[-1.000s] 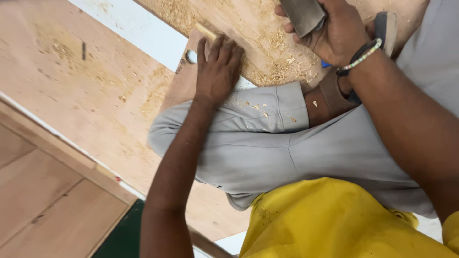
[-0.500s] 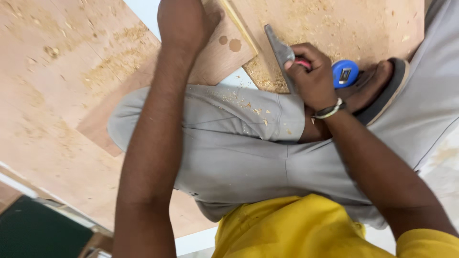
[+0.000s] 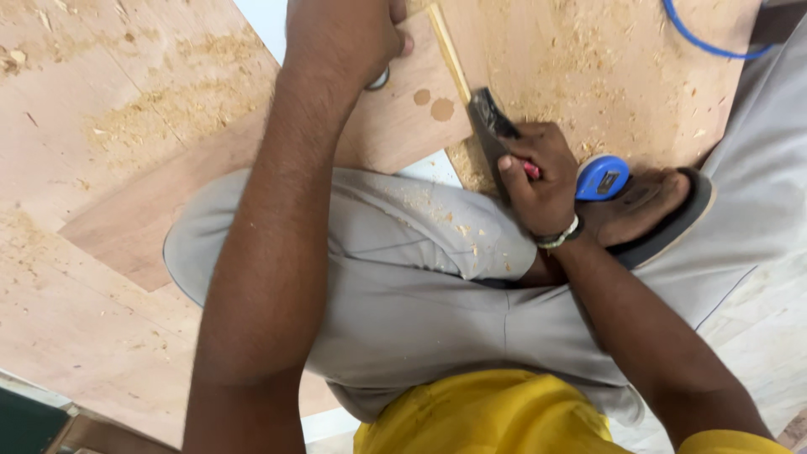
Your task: The person uses a hand plane to shave the edges of a wooden board, moving the tool along the wood repeatedly to smooth the surface and then handles the wood to check the progress.
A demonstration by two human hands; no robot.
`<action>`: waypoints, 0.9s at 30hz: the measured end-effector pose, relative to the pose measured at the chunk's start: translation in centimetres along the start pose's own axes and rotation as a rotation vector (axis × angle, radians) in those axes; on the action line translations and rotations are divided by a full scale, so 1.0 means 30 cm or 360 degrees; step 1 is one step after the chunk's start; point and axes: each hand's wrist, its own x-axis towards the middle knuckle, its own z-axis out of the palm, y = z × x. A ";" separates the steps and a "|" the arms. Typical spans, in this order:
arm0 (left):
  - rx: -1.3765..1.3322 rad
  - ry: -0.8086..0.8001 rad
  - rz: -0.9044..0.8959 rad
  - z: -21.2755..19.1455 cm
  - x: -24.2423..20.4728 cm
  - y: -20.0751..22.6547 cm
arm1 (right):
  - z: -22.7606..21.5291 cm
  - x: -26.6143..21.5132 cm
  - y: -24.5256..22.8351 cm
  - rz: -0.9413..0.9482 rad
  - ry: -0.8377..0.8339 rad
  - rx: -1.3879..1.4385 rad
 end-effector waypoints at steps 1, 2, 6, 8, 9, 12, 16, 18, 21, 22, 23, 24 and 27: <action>-0.0023 -0.0043 -0.0061 -0.005 0.001 0.006 | 0.000 0.010 -0.005 -0.0006 0.0005 0.0014; -0.0029 -0.0033 -0.0068 -0.007 0.010 0.018 | 0.006 0.045 0.002 -0.0015 -0.0005 0.0012; 0.0164 -0.0153 -0.0097 -0.028 0.009 0.045 | 0.117 0.305 0.066 -0.0134 0.0121 -0.0120; 0.0053 -0.0135 -0.0112 -0.050 0.002 0.044 | 0.157 0.413 0.071 -0.0206 0.0130 -0.0089; -0.0042 -0.0041 -0.0079 -0.057 -0.001 0.043 | 0.153 0.419 0.066 -0.0210 0.0133 -0.0090; -0.0154 0.0030 -0.0098 -0.055 0.001 0.041 | 0.115 0.343 0.071 -0.0175 0.0026 -0.0109; -0.0166 -0.0004 -0.0172 -0.043 0.007 0.034 | 0.003 0.070 0.006 -0.0137 -0.0082 -0.0093; -0.0120 -0.0047 -0.0173 -0.034 0.007 0.029 | -0.006 0.034 -0.004 -0.0056 -0.0079 -0.0004; -0.0038 -0.0057 -0.0134 -0.035 0.003 0.034 | 0.048 0.152 0.027 -0.0135 -0.0016 -0.0178; -0.0019 -0.0028 -0.0108 -0.040 0.003 0.038 | 0.085 0.243 0.049 -0.0219 0.0040 -0.0113; -0.0008 -0.0023 -0.0102 -0.048 0.006 0.039 | 0.128 0.338 0.063 -0.0245 0.0083 -0.0082; -0.0065 -0.0043 -0.0126 -0.057 0.009 0.039 | 0.153 0.404 0.064 -0.0270 0.0126 -0.0053; -0.0210 -0.0071 -0.0210 -0.072 0.004 0.036 | 0.158 0.440 0.057 -0.0179 0.0090 0.0080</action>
